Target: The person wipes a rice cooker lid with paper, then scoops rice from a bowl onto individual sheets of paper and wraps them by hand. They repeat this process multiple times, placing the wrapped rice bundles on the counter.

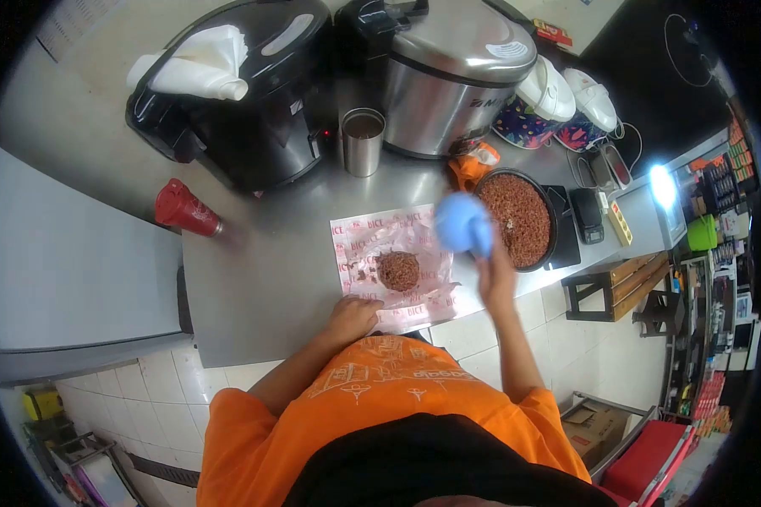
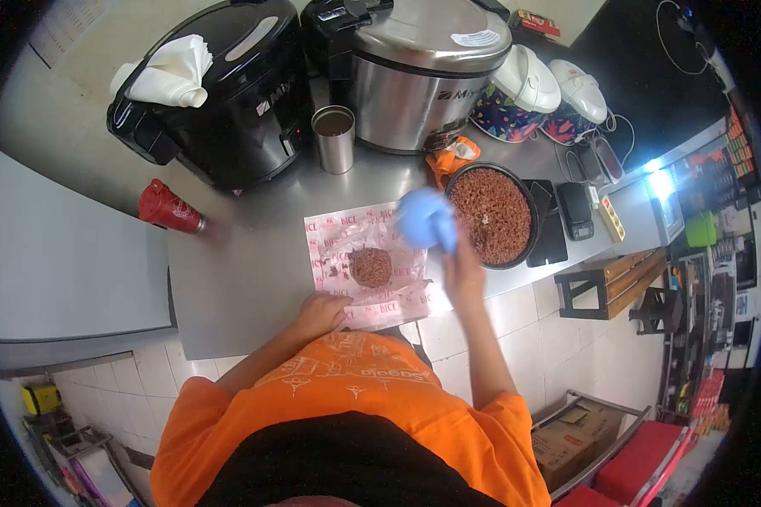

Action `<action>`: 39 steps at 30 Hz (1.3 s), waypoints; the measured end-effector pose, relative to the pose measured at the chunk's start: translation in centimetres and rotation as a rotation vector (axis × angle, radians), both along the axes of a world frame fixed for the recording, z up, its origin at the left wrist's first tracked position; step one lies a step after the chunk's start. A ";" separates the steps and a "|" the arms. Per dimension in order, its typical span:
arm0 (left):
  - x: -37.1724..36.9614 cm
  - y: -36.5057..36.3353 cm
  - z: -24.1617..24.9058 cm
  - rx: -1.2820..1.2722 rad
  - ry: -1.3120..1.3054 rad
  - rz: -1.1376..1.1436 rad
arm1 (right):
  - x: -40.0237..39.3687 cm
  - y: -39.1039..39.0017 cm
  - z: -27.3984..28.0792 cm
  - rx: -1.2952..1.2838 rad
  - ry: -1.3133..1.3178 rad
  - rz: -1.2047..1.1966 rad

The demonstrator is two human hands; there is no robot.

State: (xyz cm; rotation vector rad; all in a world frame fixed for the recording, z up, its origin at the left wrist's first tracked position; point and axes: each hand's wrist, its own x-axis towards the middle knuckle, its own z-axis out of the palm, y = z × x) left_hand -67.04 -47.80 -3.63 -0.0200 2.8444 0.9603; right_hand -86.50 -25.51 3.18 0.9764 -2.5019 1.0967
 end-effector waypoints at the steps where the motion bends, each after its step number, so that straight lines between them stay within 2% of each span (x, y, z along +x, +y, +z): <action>1: 0.0 0.1 -0.2 0.022 0.134 0.021 | -1.5 0.8 1.9 0.072 0.022 -0.085; 2: -0.1 0.2 -0.3 0.045 0.269 0.042 | -3.1 1.7 2.6 0.124 0.100 -0.160; 3: -0.2 0.3 -0.2 0.043 0.270 0.039 | -4.6 2.4 2.9 0.174 0.207 -0.224; 6: -0.8 0.5 0.2 0.044 0.309 0.032 | -7.7 4.3 1.2 0.279 0.166 -0.262; 8: -1.1 0.6 0.5 0.002 0.277 -0.012 | -8.4 4.3 0.4 0.475 0.355 -0.411; 9: -1.2 0.6 0.7 -0.002 0.277 -0.010 | -8.0 3.8 0.7 0.470 0.355 -0.409; 11: -1.0 0.7 1.0 0.024 0.105 -0.014 | -4.7 1.7 1.2 0.320 0.311 -0.212; 13: -0.8 0.9 2.6 0.048 0.040 -0.011 | 0.3 0.2 -0.1 0.257 0.050 0.187; 15: -0.5 0.8 3.0 0.069 -0.025 -0.013 | 5.1 -1.0 -1.4 0.315 -0.130 0.524; 16: -0.1 0.7 2.7 0.096 -0.032 -0.007 | 5.4 -0.7 -2.4 0.309 -0.137 0.521; 18: 0.4 0.3 2.3 0.123 -0.042 0.002 | 5.2 0.0 -4.8 0.752 -0.132 0.432; 19: 0.6 -0.1 2.0 0.139 -0.008 0.119 | 3.8 0.0 -5.2 0.813 -0.072 0.397; 20: 0.7 -0.2 1.8 0.153 0.026 0.235 | 2.5 0.4 -5.4 0.636 -0.214 0.342; 21: 0.4 -0.3 1.8 0.151 0.021 0.236 | 1.6 0.5 -5.4 0.457 -0.351 0.283; 22: -0.4 -0.5 1.8 0.237 0.081 0.423 | 1.2 0.3 -6.0 0.454 -0.355 0.284; 23: -1.3 -0.6 1.8 0.323 0.143 0.609 | 0.9 0.1 -7.1 0.209 -0.557 0.191; 24: -2.3 -0.7 0.7 0.321 0.141 0.608 | 0.6 0.0 -8.1 -0.039 -0.749 0.094; 25: -3.5 -0.8 -1.3 0.261 0.241 0.695 | 0.6 -0.5 -8.7 -0.042 -0.750 0.094; 27: -4.5 -1.2 -3.7 0.199 0.344 0.781 | 0.8 -1.9 -9.7 0.072 -0.469 -0.120; 28: -4.7 -1.4 -4.4 0.054 0.291 0.738 | 0.7 -2.1 -10.5 0.072 -0.469 -0.120; 29: -4.9 -1.7 -5.1 -0.089 0.238 0.692 | 0.6 -2.2 -11.2 0.188 -0.378 -0.100; 30: -4.9 -1.9 -5.1 -0.089 0.237 0.690 | 0.5 -2.3 -11.6 0.303 -0.287 -0.080; 32: -4.8 -2.5 -5.0 -0.387 0.079 0.478 | 0.1 -2.0 -12.4 0.349 -0.260 -0.047; 34: -4.9 -3.6 -3.8 -0.388 0.003 0.438 | 0.1 -2.0 -11.6 0.393 -0.231 -0.017; 36: -6.2 -4.3 -2.2 -0.391 -0.068 0.397 | 0.4 -1.7 -9.9 0.355 0.035 -0.084; 38: -8.9 -4.4 -0.2 -0.335 0.329 0.392 | 1.6 -1.9 -8.0 0.309 0.095 -0.032; 39: -10.4 -3.9 0.1 -0.333 0.329 0.384 | 2.4 -2.1 -7.5 0.264 0.157 0.027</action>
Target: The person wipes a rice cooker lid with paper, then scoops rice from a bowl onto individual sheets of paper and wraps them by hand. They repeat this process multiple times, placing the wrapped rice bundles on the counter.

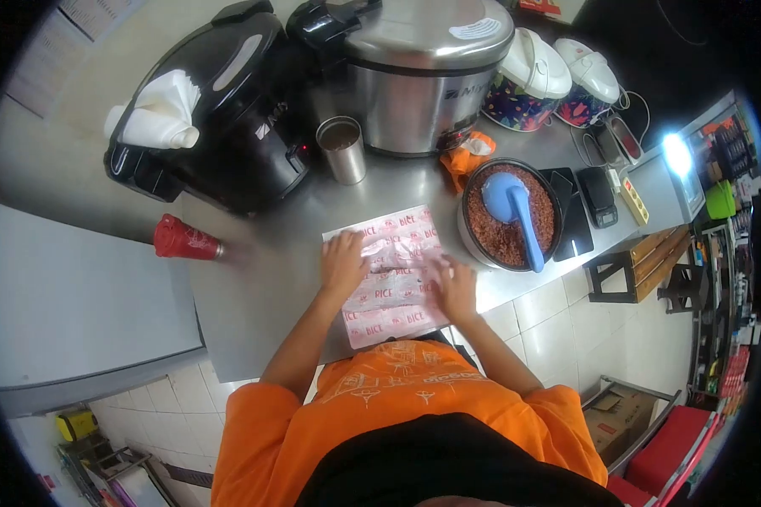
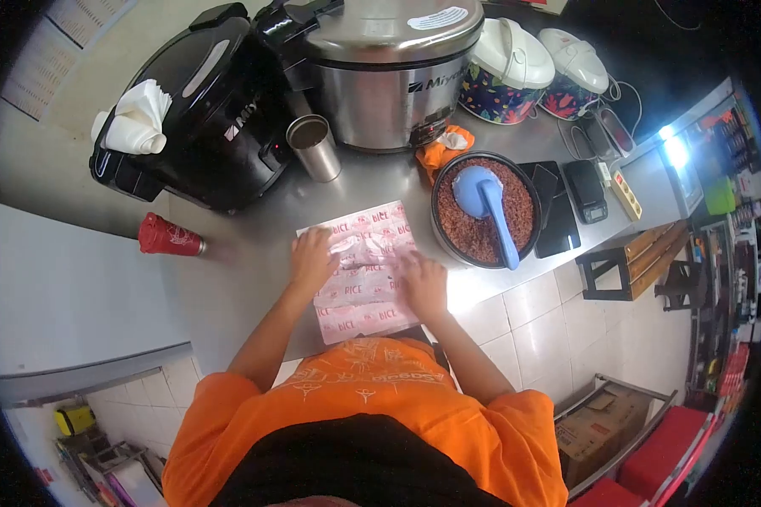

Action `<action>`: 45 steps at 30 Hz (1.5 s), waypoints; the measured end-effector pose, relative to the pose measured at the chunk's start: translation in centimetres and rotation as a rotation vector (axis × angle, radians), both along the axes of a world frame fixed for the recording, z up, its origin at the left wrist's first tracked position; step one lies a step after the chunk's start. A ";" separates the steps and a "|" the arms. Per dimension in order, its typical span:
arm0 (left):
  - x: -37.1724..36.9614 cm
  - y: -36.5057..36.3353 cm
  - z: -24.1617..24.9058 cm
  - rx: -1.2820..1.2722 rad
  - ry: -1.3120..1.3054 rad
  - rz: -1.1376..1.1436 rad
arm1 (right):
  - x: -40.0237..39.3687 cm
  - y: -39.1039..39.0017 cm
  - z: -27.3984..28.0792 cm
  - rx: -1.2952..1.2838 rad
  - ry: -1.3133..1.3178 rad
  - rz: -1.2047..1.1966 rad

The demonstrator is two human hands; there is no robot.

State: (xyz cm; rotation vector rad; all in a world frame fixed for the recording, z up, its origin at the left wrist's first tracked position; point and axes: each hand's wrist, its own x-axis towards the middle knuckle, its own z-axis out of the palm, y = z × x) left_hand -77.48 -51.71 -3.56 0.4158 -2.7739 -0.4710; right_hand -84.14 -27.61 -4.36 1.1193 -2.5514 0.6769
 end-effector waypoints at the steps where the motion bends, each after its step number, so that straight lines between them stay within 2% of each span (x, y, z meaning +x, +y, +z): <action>1: -1.7 0.8 0.1 -0.031 0.063 -0.082 | 0.7 -0.1 -0.9 -0.040 -0.094 0.144; 2: -3.1 1.3 0.4 -0.061 0.127 -0.163 | 1.4 -0.3 -1.8 -0.080 -0.186 0.289; 3: -4.2 1.4 0.2 -0.060 0.131 -0.168 | 2.4 -1.0 1.7 0.034 -0.273 0.418; 4: -5.3 1.4 -0.2 -0.002 -0.161 -0.209 | 3.5 -1.5 1.0 0.092 -0.133 0.421; 5: -5.9 1.3 -0.5 0.053 -0.453 -0.247 | 4.0 -1.6 0.6 0.131 -0.147 0.420; 9: -4.0 2.2 2.2 0.130 -0.511 -0.401 | 4.1 -2.4 -0.6 0.129 -0.107 0.357; 11: -1.2 3.5 2.8 0.024 -0.385 -0.520 | 4.0 -2.7 -1.5 0.106 -0.118 0.339; 12: 0.0 4.1 2.0 0.024 -0.391 -0.521 | 3.8 -2.9 -1.6 0.088 -0.118 0.327; 14: 2.3 5.2 -0.5 0.134 -0.139 -0.417 | 3.8 -3.0 -2.0 0.066 -0.194 0.326; 16: 4.0 5.8 -1.6 0.171 -0.066 -0.381 | 3.4 -2.6 -3.1 -0.054 -0.478 0.368; 17: 4.6 6.0 -2.2 0.175 -0.065 -0.369 | 3.5 -2.3 -3.5 -0.052 -0.474 0.372; 19: 5.9 6.3 -2.5 0.167 -0.033 -0.378 | 3.6 -1.4 -3.5 -0.060 -0.650 0.232; 20: 6.2 6.2 -2.8 0.168 -0.030 -0.373 | 3.4 -0.9 -3.6 -0.056 -0.648 0.236; 22: 6.9 6.1 -2.7 0.071 -0.012 -0.451 | 2.8 0.3 -2.8 0.211 -0.108 0.175; 24: 7.2 5.9 -2.7 0.051 -0.006 -0.469 | 2.3 1.9 -2.8 0.288 -0.138 0.119; 26: 7.2 5.7 -2.7 0.029 0.001 -0.487 | 1.6 2.9 -2.4 0.059 -0.463 -0.021; 27: 7.1 5.7 -2.5 -0.006 0.012 -0.485 | 2.0 2.7 -0.6 0.056 -0.252 -0.122; 28: 7.1 5.6 -2.3 -0.041 0.023 -0.483 | 2.1 1.9 0.9 0.058 -0.250 -0.121; 30: 7.0 6.0 -1.8 -0.020 0.033 -0.457 | 2.2 -0.4 2.8 -0.102 -0.152 0.125; 31: 6.9 6.2 -1.7 0.000 0.043 -0.431 | 2.5 -1.4 1.7 0.054 -0.056 0.184; 32: 6.9 6.3 -1.7 0.002 0.044 -0.436 | 2.5 -1.8 0.9 0.023 0.003 0.322; 35: 6.7 6.2 -1.9 0.009 0.072 -0.421 | 1.5 -2.8 -0.4 0.097 -0.018 0.331; 37: 6.9 6.1 -2.1 0.025 0.103 -0.422 | 0.1 -1.5 0.7 0.261 -0.122 0.252; 38: 7.0 6.1 -2.2 0.027 0.102 -0.422 | -0.3 -0.6 1.0 0.262 -0.123 0.252; 40: 6.9 6.1 -2.3 0.032 0.091 -0.421 | -1.1 0.9 2.1 0.230 0.076 0.156; 44: 6.8 6.1 -2.3 0.025 0.093 -0.424 | 0.0 1.8 4.4 0.112 0.056 0.068; 45: 6.7 6.2 -2.2 0.022 0.083 -0.418 | 0.8 0.8 3.8 -0.023 -0.011 0.206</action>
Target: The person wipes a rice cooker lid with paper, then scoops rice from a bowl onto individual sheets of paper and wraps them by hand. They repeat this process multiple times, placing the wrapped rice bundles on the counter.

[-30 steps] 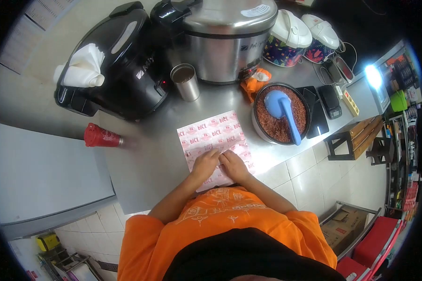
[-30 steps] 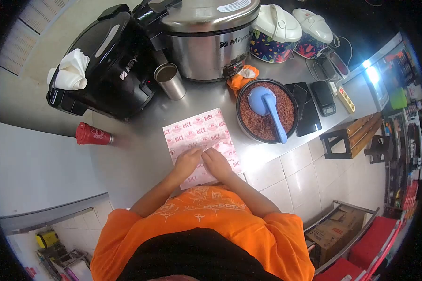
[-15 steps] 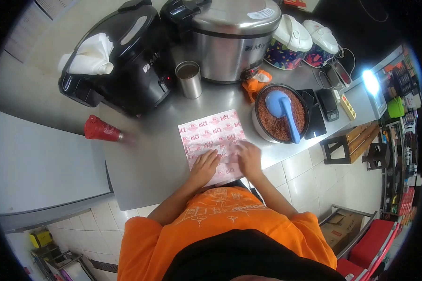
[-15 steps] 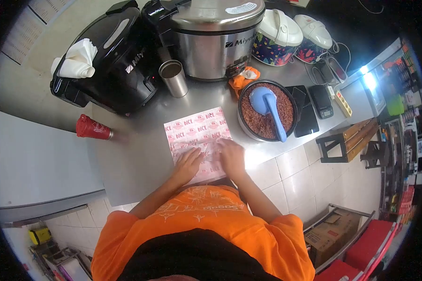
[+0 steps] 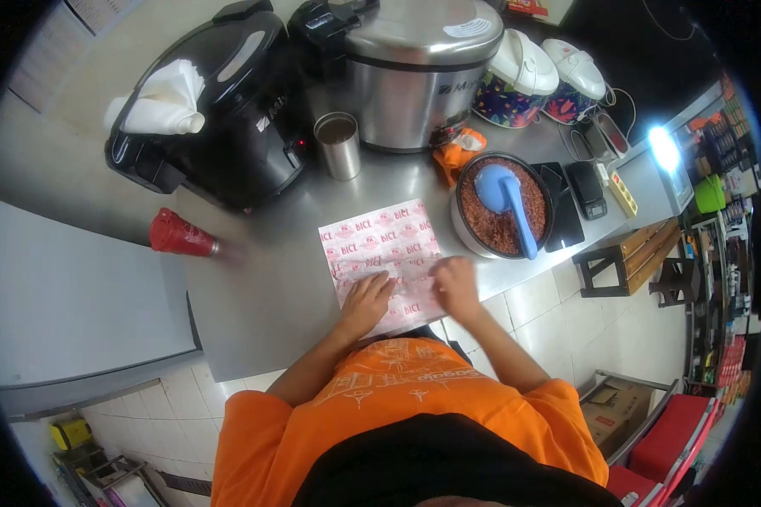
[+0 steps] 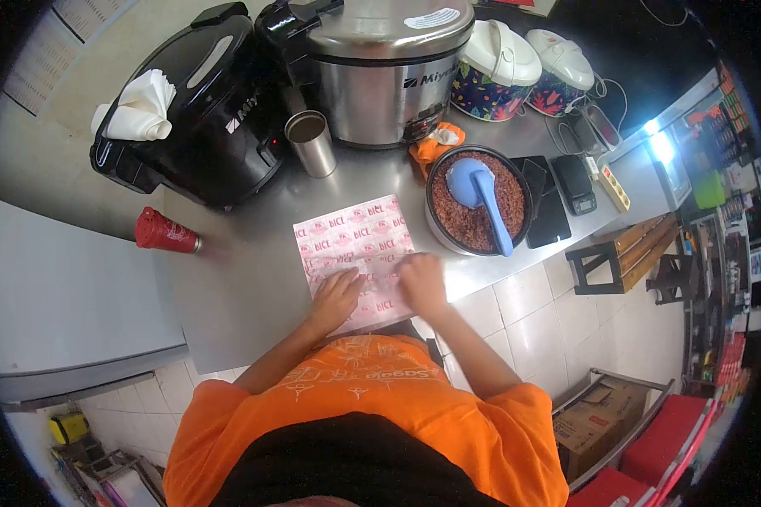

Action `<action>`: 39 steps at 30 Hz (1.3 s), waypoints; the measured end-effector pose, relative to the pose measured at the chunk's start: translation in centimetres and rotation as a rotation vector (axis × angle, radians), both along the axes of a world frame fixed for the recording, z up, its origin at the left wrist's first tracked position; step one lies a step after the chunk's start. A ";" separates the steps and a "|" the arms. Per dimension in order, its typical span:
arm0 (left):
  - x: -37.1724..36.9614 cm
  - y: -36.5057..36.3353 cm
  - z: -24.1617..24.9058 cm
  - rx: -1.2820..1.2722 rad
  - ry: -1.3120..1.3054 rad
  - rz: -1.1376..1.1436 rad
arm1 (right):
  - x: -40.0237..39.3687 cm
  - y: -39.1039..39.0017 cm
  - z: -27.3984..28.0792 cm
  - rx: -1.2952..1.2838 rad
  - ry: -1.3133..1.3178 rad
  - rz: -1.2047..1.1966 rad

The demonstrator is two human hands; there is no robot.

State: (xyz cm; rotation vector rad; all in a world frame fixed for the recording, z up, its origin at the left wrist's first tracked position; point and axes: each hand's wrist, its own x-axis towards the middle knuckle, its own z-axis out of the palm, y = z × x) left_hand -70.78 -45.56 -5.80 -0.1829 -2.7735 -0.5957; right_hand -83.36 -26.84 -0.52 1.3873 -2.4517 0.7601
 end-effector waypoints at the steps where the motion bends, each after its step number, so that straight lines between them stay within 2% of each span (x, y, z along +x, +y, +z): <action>1: -0.1 0.0 -0.1 -0.005 -0.010 0.007 | 0.8 -1.1 -0.7 -0.129 -0.079 0.139; 3: 0.0 -0.2 -0.6 0.031 -0.025 -0.003 | 2.5 -3.1 -2.6 -0.126 -0.151 0.258; 5: 0.6 -0.4 -0.7 0.064 -0.043 -0.008 | 3.8 -3.2 -3.0 -0.084 -0.144 0.211; 7: 1.6 -0.3 -0.5 0.317 -0.116 0.187 | 3.5 -2.3 -5.7 -0.131 -0.159 0.075; 9: 2.4 -1.1 -1.3 0.232 -0.139 0.215 | 2.8 -0.4 -7.2 -0.095 -0.219 0.047; 11: 2.9 -1.6 -2.0 0.147 -0.163 0.238 | 1.9 0.5 -7.8 0.024 -0.045 0.024; 13: 2.4 -2.0 -1.4 0.160 -0.179 0.294 | 0.7 -0.1 -7.1 0.023 -0.053 0.002; 15: 1.4 -3.0 -1.8 0.187 -0.263 0.279 | -0.7 -0.7 -6.3 0.239 -0.187 -0.067; 17: 0.0 -4.2 -2.4 0.215 -0.345 0.263 | -2.2 -1.9 -6.6 0.318 -0.169 -0.109; 19: -1.6 -5.5 -2.5 0.484 -0.616 0.338 | -3.2 -3.7 -5.9 0.732 -0.321 -0.160; 23: -4.4 -5.7 -0.6 0.294 -0.634 0.385 | -3.6 -6.1 -4.7 0.753 -0.193 -0.248; 25: -5.3 -5.6 -0.3 -0.178 -0.267 0.313 | -3.2 -7.1 -5.3 0.547 0.052 -0.195; 26: -6.0 -5.5 -0.4 -0.228 -0.339 0.233 | -3.4 -7.6 -5.5 0.679 -0.064 -0.104; 27: -6.4 -5.2 -0.9 -0.229 -0.338 0.233 | -3.3 -7.5 -5.6 0.677 -0.063 -0.104; 29: -6.8 -4.8 -2.0 -0.071 -0.668 0.189 | -2.3 -6.7 -5.9 0.473 -0.288 -0.064; 30: -6.4 -4.7 -1.7 -0.071 -0.669 0.187 | -1.8 -5.9 -6.5 0.333 -0.208 -0.045; 31: -5.7 -4.5 -1.2 0.029 -0.624 0.217 | -1.4 -5.0 -6.8 0.334 -0.211 -0.047; 33: -3.7 -3.9 -1.8 0.127 -0.581 0.248 | -0.5 -3.5 -7.2 0.051 -0.322 0.015; 35: -1.2 -3.1 -4.9 0.212 -0.265 0.362 | 1.1 -2.4 -8.2 0.028 -0.364 0.062; 36: -0.4 -2.6 -4.1 0.211 -0.268 0.358 | 2.0 -2.3 -7.1 0.106 -0.262 0.011; 37: 0.2 -1.9 -2.6 0.095 -0.147 0.332 | 2.8 -2.3 -6.4 0.185 -0.157 -0.039; 38: 0.4 -1.3 -1.7 -0.020 -0.024 0.307 | 3.2 -2.2 -7.2 0.371 -0.099 -0.057; 39: 0.3 -0.8 -2.3 -0.020 -0.026 0.306 | 3.5 -2.3 -7.2 0.372 -0.100 -0.057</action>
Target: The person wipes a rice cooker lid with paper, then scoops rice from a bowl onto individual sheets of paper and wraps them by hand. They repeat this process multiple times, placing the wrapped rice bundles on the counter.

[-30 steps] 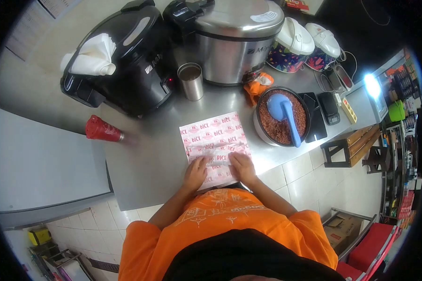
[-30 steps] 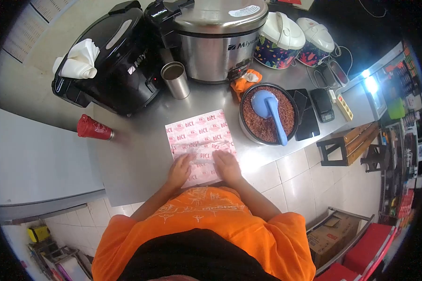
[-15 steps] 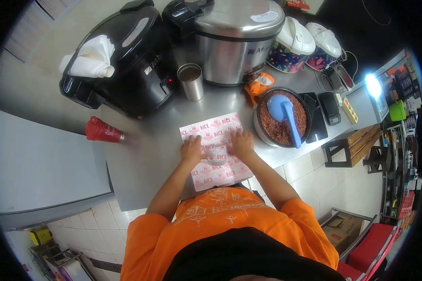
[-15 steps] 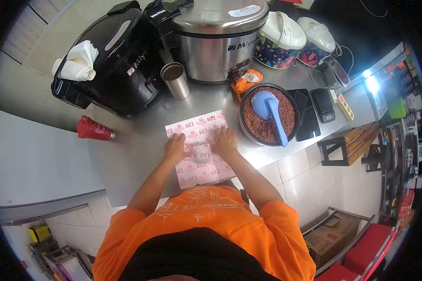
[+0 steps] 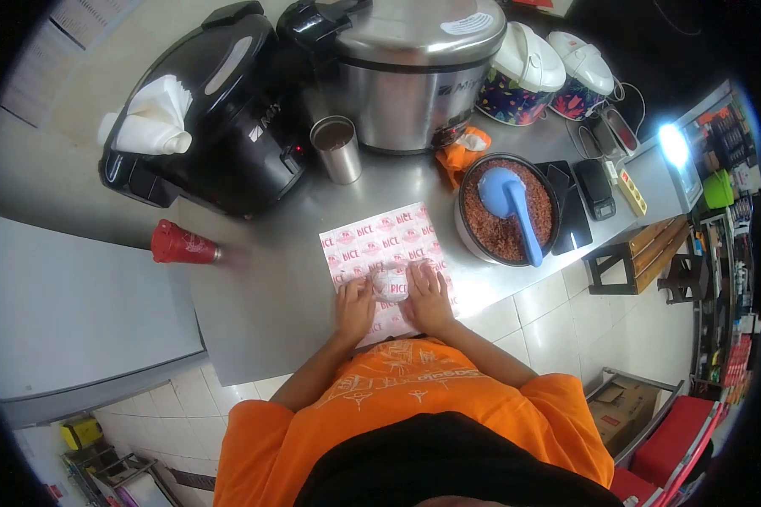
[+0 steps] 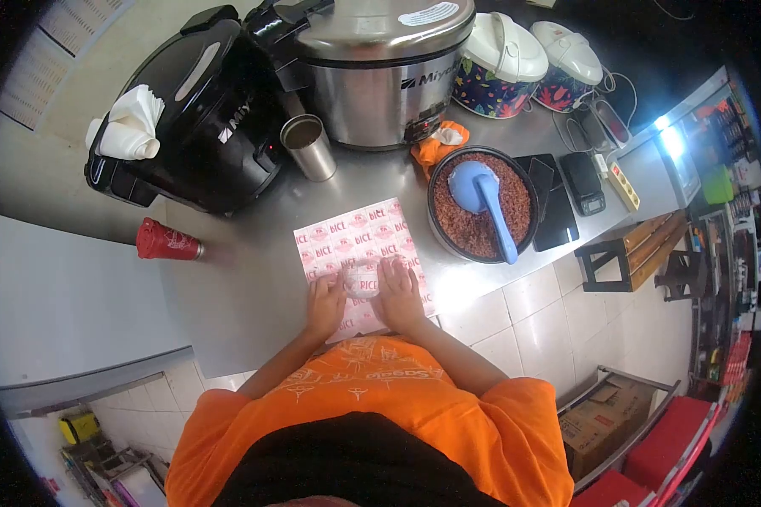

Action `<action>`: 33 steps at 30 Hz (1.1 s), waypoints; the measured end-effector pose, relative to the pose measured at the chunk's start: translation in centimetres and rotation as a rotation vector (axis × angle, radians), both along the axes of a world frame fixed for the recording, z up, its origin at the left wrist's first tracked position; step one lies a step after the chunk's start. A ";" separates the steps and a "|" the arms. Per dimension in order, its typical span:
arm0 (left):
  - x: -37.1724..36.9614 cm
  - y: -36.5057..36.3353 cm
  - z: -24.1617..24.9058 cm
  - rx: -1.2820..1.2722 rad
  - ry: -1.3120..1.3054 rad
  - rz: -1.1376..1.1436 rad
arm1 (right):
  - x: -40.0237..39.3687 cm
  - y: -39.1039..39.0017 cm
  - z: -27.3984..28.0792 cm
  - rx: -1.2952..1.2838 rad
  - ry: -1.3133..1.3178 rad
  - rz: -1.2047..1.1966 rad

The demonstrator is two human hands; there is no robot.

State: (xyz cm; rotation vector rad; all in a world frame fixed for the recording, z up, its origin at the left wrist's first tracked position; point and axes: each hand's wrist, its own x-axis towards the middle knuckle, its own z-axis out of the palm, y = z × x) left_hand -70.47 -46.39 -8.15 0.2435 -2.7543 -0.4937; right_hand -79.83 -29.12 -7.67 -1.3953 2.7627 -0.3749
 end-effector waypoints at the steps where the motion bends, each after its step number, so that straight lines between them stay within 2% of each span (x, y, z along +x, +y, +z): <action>1: -0.4 0.5 -1.0 0.068 0.071 0.025 | 0.2 -0.2 0.2 -0.009 -0.067 -0.020; 3: -1.5 1.8 -1.2 0.136 0.144 0.048 | 0.2 -0.4 0.2 -0.017 -0.132 -0.041; 5: -3.5 2.8 1.4 0.672 -0.147 0.290 | 0.2 -0.4 -0.1 0.048 -0.145 -0.016; 6: -4.0 2.7 1.6 0.672 -0.147 0.292 | 0.2 -0.3 -0.2 0.048 -0.145 -0.014; 8: -5.3 2.3 2.3 0.792 -0.332 0.261 | -0.5 -0.2 -0.4 0.115 -0.276 0.016; 9: -5.7 2.2 3.1 0.791 -0.320 0.258 | -0.9 -0.2 0.0 0.112 -0.265 0.017; 11: -6.2 2.1 5.4 1.197 -0.311 0.230 | -1.5 -0.4 1.6 -0.321 -0.899 -0.142; 12: -6.1 2.3 5.9 1.194 -0.301 0.229 | -1.5 -0.7 2.8 -0.324 -0.892 -0.135; 14: -5.4 3.2 6.7 1.209 0.123 0.226 | -0.8 -1.8 6.0 -0.760 -1.095 -0.257; 16: -4.7 3.7 11.0 1.146 0.211 0.184 | -0.3 -3.0 9.1 -0.827 -0.996 -0.299; 18: -4.0 3.6 13.5 1.077 0.301 0.144 | 0.1 -3.9 12.4 -0.984 -1.154 -0.177; 20: -3.3 3.0 14.7 0.882 0.503 0.058 | 0.8 -4.5 15.3 -0.984 -1.102 -0.143; 22: -2.6 2.7 15.6 0.954 0.492 0.084 | 1.3 -5.3 16.4 -0.978 -1.051 -0.103; 24: -2.2 1.3 16.4 0.499 0.674 0.074 | 2.2 -6.1 16.7 -1.063 -1.101 -0.053; 25: -2.5 1.5 17.7 0.576 0.789 0.108 | 2.5 -6.6 16.9 -1.060 -1.101 -0.044; 26: -2.1 1.2 17.5 0.574 0.795 0.112 | 2.7 -7.0 17.2 -1.042 -1.155 -0.060; 27: -1.6 0.8 17.1 0.703 0.718 0.115 | 2.8 -7.3 17.3 -1.026 -1.207 -0.079; 28: -1.3 0.2 16.8 0.832 0.638 0.113 | 2.5 -7.6 17.5 -1.027 -1.199 -0.077; 30: -1.1 -1.2 16.5 0.823 0.618 0.152 | 1.4 -7.9 17.6 -0.642 -0.327 0.054; 33: -2.1 -5.5 13.3 0.758 0.566 0.341 | 0.3 -6.6 17.6 -0.695 -0.208 -0.026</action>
